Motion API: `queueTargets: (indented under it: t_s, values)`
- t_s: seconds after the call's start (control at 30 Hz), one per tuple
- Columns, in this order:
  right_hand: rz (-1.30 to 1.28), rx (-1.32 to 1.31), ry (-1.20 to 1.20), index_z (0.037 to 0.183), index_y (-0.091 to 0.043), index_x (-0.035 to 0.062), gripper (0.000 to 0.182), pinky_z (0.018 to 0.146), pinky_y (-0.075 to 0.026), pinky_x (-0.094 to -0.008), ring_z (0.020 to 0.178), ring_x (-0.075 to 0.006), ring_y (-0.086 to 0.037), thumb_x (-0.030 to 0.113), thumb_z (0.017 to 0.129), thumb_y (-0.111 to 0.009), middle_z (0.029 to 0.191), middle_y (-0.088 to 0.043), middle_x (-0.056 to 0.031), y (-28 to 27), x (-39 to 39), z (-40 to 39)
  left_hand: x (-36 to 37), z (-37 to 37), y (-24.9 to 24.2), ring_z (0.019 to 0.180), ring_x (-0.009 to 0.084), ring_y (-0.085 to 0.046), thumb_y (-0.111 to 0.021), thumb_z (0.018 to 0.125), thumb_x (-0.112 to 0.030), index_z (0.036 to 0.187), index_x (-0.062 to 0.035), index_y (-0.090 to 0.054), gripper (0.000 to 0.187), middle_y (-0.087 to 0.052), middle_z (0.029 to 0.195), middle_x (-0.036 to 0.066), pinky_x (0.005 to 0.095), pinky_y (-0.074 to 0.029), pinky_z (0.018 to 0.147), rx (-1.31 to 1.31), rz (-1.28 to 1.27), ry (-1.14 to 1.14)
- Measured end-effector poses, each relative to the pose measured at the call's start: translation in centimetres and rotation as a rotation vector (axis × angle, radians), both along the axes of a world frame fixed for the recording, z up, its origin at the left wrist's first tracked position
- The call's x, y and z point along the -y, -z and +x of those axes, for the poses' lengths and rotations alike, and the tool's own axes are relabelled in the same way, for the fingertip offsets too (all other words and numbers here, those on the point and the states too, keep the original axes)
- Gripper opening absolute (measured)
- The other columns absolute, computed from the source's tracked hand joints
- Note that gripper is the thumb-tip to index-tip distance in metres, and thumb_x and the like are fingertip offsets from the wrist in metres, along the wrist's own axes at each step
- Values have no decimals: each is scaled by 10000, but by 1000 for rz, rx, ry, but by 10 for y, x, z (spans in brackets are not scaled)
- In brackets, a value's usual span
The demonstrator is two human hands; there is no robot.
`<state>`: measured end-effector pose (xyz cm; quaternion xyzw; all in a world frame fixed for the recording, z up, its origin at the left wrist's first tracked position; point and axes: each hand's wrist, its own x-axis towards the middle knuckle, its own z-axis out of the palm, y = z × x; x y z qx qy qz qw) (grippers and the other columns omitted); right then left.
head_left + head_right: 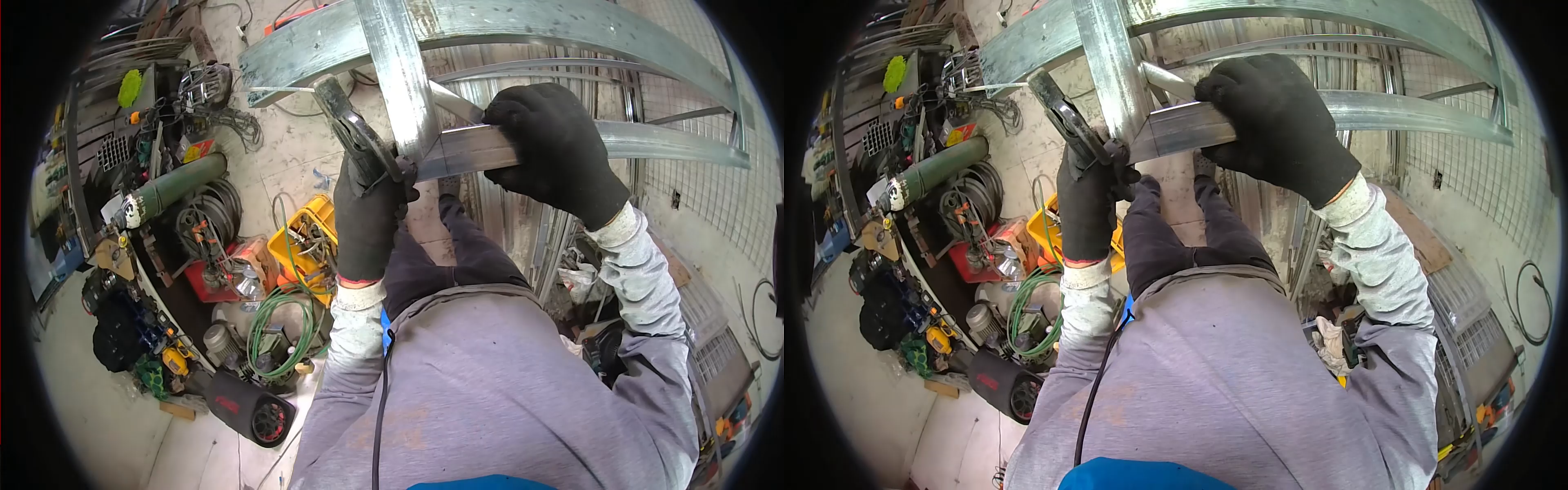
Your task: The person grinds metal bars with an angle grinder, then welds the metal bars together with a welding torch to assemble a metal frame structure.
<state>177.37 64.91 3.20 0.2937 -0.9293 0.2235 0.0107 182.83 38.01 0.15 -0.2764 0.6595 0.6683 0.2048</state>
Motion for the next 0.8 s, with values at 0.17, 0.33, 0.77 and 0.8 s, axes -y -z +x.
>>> queueTargets:
  t_s: [0.17, 0.33, 0.77, 0.8]
  values:
    - [44, 57, -16, 1193, -737, 119, 625, 938, -537, -456, 1032, -296, -687, 338, 655, -970, 1083, -701, -63, -1, -2, -1, -2, 0, -3, 726, 207, -725, -701, 1011, -182, 1259, -40, -622, 296, -705, 982, 85, 328, -604, 620, -25, 6, -18]
    - [125, 56, -25, 1209, -718, 120, 642, 924, -548, -449, 996, -297, -700, 367, 668, -961, 1051, -700, -72, -2, -2, 0, -3, 0, -5, 715, 210, -725, -695, 1012, -181, 1238, -30, -618, 283, -704, 983, 97, 322, -598, 604, -29, 1, -28]
    - [78, 5, -40, 1201, -716, 113, 633, 894, -560, -440, 971, -293, -709, 355, 673, -967, 1033, -703, -72, 7, -4, 0, -4, -1, -4, 712, 194, -716, -713, 1005, -228, 1202, -33, -643, 286, -698, 950, 81, 307, -569, 594, -73, -9, -5]
    - [66, -5, -45, 1202, -716, 114, 635, 889, -558, -441, 966, -293, -708, 349, 670, -969, 1036, -701, -71, 8, -4, 0, -4, -1, -4, 713, 192, -716, -714, 1004, -235, 1209, -34, -645, 296, -699, 951, 77, 303, -565, 591, -82, -13, -6]
